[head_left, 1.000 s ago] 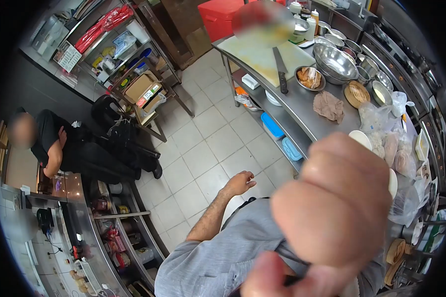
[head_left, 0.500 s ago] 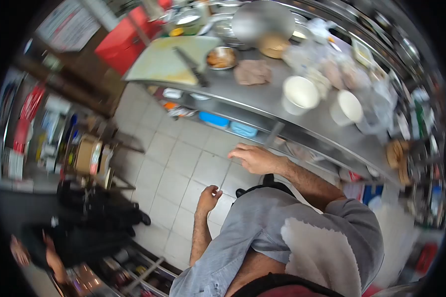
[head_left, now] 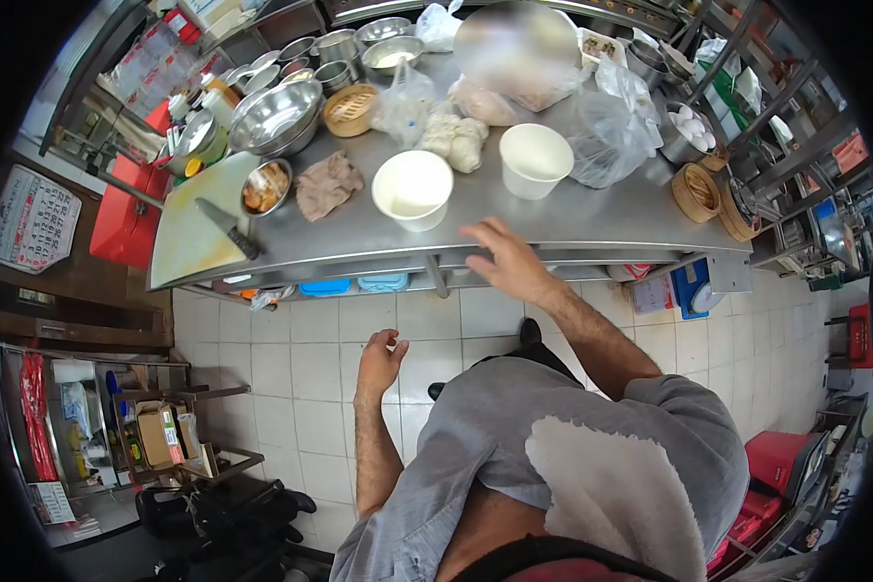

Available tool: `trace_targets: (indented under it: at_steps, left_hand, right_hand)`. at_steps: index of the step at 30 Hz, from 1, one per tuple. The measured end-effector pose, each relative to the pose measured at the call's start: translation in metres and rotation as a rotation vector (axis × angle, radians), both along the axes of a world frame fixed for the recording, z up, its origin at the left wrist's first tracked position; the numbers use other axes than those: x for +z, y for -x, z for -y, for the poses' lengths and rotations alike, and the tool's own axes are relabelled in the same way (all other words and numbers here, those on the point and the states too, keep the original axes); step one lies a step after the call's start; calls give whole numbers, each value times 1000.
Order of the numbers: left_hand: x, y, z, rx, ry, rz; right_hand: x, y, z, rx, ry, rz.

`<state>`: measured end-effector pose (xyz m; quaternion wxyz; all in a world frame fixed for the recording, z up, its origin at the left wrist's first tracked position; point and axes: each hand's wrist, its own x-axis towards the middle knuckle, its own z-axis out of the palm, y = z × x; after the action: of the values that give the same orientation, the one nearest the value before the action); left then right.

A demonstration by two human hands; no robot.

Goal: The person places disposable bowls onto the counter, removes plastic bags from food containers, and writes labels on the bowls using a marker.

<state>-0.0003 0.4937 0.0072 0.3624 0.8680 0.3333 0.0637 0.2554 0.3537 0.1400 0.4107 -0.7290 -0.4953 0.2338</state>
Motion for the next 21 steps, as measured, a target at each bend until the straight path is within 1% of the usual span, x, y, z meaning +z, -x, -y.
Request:
trace_targets:
  at_steps: [2,3,5,7,8,10,11,13,14,16,17,19,20,21]
  left_hand:
    - [5,-29,22,48,130,-4]
    - [0,-43,33,52,131,-6]
    - [-11,-72,55,47,125,13]
    - [-12,-110,80,52,152,35]
    - [-9,-127,91,47,173,50]
    - [4,-168,111,24,207,67]
    - [13,-189,120,-23,204,98]
    - [37,-226,135,-102,221,132]
    - [46,-241,140,-98,220,132]
    - [58,-265,144,-211,205,114]
    - [59,-273,145,-233,187,119]
    - [62,-284,144,-260,166,143]
    - [64,-288,143,-281,148,166]
    - [67,-292,142,-296,149,165]
  right_hand:
    - [-11,-48,16,-179,-252,257]
    - [-14,-74,24,-260,-247,178]
    - [-4,-121,42,-483,-314,277]
    - [-1,-168,63,-688,-317,360]
    - [1,-187,70,-689,-316,351]
    - [8,-223,83,-847,-524,369]
    - [9,-237,86,-843,-519,376]
    - [7,-257,88,-860,-372,600]
    - [2,-267,90,-857,-373,599]
    - [-11,-284,96,-727,-151,522]
    - [-14,-288,100,-733,-153,519]
    - [-17,-294,110,-636,-250,307]
    - [-16,-297,117,-650,-251,308]
    - [-14,-299,125,-603,-291,336]
